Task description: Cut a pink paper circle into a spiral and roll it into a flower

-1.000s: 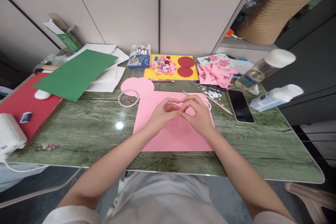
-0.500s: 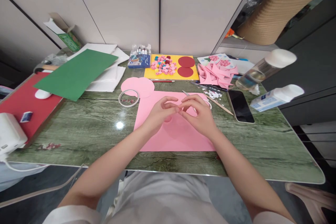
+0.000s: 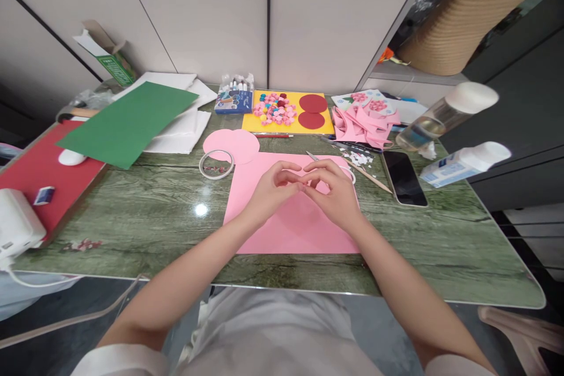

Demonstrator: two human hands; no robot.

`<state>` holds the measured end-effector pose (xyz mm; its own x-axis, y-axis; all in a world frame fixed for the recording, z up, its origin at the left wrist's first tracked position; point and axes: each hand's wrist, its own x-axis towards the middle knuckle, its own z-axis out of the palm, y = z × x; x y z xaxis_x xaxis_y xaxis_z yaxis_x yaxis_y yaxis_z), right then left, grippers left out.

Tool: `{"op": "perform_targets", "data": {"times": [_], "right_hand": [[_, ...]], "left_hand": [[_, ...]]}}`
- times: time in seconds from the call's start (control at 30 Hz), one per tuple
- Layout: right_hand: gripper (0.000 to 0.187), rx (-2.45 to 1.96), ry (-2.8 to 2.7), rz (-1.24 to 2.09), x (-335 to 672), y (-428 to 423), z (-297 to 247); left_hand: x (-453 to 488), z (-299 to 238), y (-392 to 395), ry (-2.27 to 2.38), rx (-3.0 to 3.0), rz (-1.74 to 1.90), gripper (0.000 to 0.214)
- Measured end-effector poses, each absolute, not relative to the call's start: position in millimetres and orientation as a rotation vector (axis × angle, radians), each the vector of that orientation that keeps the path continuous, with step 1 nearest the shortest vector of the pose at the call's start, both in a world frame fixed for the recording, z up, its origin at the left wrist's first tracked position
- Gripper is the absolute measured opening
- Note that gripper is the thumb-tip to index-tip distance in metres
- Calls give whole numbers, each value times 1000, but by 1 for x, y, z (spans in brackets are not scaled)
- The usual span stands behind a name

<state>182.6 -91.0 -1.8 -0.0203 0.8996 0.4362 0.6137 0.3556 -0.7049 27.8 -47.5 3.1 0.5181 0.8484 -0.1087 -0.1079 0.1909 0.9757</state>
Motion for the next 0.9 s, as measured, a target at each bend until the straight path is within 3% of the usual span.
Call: {"op": "perform_targets", "data": {"times": [0.37, 0.63, 0.9], "right_hand": [[13, -1374, -1729, 370, 181, -91, -2], [5, -1329, -1772, 435, 186, -90, 3], [25, -1233, -1910, 481, 190, -88, -2]], "left_hand": [[30, 3, -51, 744, 1168, 748, 32], [27, 4, -47, 787, 1060, 754, 34], [26, 6, -45, 803, 1153, 760, 31]]}}
